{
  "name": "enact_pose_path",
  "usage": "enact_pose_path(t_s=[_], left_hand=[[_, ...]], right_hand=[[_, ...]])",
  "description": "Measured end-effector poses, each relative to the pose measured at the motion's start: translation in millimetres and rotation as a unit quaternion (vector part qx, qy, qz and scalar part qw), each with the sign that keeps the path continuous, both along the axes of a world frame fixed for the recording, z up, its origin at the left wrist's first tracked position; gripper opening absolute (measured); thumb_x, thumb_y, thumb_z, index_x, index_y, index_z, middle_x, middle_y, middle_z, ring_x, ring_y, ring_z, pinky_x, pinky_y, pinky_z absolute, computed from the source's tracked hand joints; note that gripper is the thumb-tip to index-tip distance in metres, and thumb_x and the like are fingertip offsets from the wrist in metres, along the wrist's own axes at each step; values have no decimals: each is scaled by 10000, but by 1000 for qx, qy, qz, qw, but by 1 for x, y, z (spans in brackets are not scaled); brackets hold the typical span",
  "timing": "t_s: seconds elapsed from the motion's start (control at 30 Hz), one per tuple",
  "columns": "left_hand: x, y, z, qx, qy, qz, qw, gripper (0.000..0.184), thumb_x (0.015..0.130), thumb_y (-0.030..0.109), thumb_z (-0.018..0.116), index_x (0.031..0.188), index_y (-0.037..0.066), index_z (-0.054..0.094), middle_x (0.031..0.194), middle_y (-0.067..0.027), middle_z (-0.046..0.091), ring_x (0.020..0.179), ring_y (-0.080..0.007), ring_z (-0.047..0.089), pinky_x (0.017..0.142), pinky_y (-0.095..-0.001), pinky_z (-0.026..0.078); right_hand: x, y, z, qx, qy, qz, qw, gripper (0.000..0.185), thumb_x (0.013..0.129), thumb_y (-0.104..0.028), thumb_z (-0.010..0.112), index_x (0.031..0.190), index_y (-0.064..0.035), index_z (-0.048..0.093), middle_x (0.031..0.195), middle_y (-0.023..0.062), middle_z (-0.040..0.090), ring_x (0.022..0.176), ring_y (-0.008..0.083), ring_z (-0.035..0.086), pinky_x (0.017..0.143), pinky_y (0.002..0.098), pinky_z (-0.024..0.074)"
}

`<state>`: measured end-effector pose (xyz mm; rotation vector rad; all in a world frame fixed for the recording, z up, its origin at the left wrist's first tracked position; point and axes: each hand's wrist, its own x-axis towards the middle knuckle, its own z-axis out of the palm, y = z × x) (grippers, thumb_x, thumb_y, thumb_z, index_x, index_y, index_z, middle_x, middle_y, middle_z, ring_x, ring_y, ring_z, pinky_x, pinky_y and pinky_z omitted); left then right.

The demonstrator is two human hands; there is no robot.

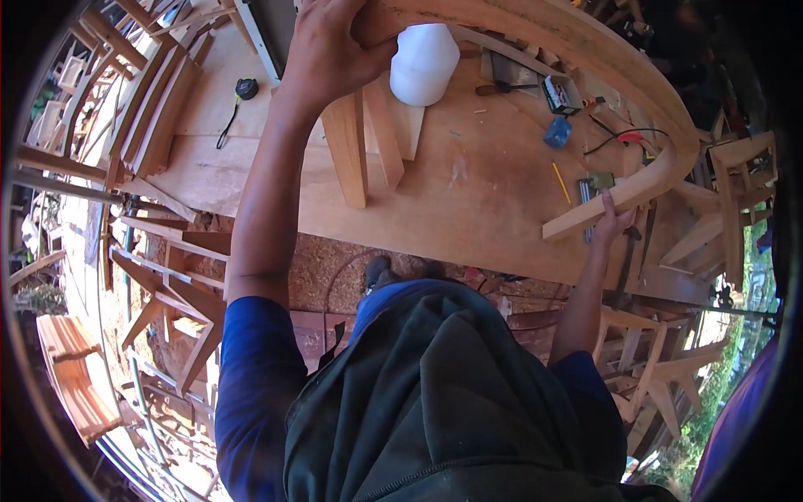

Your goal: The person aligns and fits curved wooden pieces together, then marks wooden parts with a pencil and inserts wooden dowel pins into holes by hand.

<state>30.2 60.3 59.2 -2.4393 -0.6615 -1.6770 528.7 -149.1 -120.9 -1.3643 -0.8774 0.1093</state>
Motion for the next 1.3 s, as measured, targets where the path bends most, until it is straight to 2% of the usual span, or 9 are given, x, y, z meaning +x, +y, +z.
enact_pose_path(t_s=[0.13, 0.27, 0.37, 0.5, 0.77, 0.87, 0.97, 1.07, 1.3], left_hand=[[-3, -10, 0, -57, -15, -3, 998, 723, 710, 42, 836, 1391, 74, 592, 1345, -177, 642, 1290, -338, 562, 1127, -402, 410], [-10, -20, -6, -105, -16, -5, 994, 1258, 576, 94, 979, 1606, 97, 257, 1550, -158, 476, 1345, -287, 526, 1034, -417, 526], [-19, -25, -15, -157, -48, -43, 986, 1117, 653, 189, 931, 1577, 106, 309, 1471, -172, 550, 1315, -336, 584, 1069, -453, 509], [-27, -47, -16, -244, -51, -64, 966, 1190, 633, 153, 941, 1603, 117, 251, 1370, -165, 650, 1217, -323, 669, 1006, -420, 559], [-38, -72, -16, -208, -25, -38, 977, 1124, 635, 165, 956, 1571, 52, 344, 1202, -134, 721, 1135, -271, 704, 1004, -396, 537], [-41, -77, -17, -174, -26, -44, 983, 1148, 644, 246, 981, 1565, 12, 337, 1225, -152, 709, 1161, -271, 691, 1022, -382, 516], [-45, -76, -22, -210, -57, -114, 969, 1156, 665, 328, 987, 1557, -17, 338, 1246, -174, 692, 1191, -270, 670, 1034, -370, 497], [-48, -72, -27, -207, -53, -129, 968, 1152, 683, 361, 980, 1559, -21, 336, 1252, -186, 682, 1206, -268, 656, 1037, -371, 489], [-42, -68, -29, -220, -108, -162, 956, 1070, 704, 404, 951, 1546, 64, 387, 1255, -168, 686, 1164, -307, 673, 1005, -408, 515]], right_hand=[[1, -7, -2, 11, 4, -4, 1000, 535, 884, -56, 800, 1321, 27, 504, 1170, 133, 642, 1035, 212, 643, 920, 324, 520], [7, -13, -15, 37, 12, -14, 999, 516, 883, -60, 805, 1304, 23, 520, 1154, 121, 648, 1031, 198, 634, 916, 324, 512], [20, -21, -31, 34, 19, -9, 999, 523, 881, -57, 805, 1311, 23, 517, 1172, 124, 640, 1039, 193, 628, 920, 326, 511], [23, -35, -37, 11, 67, 6, 998, 614, 888, -5, 766, 1410, 20, 444, 1309, 154, 562, 1156, 238, 587, 989, 377, 509], [-1, -76, -14, 117, -164, -147, 968, 851, 899, -34, 711, 1553, 3, 167, 1545, 230, 307, 1387, 384, 399, 1170, 539, 366], [-33, -85, 57, 221, -372, -188, 882, 787, 940, -189, 693, 1532, 8, 212, 1508, 233, 348, 1402, 386, 391, 1213, 555, 276], [-72, -83, 139, 235, -511, -174, 808, 632, 959, -296, 670, 1429, 15, 384, 1427, 257, 431, 1386, 391, 429, 1186, 542, 324], [-104, -84, 198, 131, -584, -71, 798, 535, 950, -333, 667, 1317, 18, 498, 1382, 266, 478, 1335, 407, 488, 1132, 547, 396], [-209, -28, 302, -27, -643, 159, 749, 664, 891, -490, 712, 1339, -21, 565, 1382, 228, 554, 1269, 417, 556, 1090, 535, 447]])
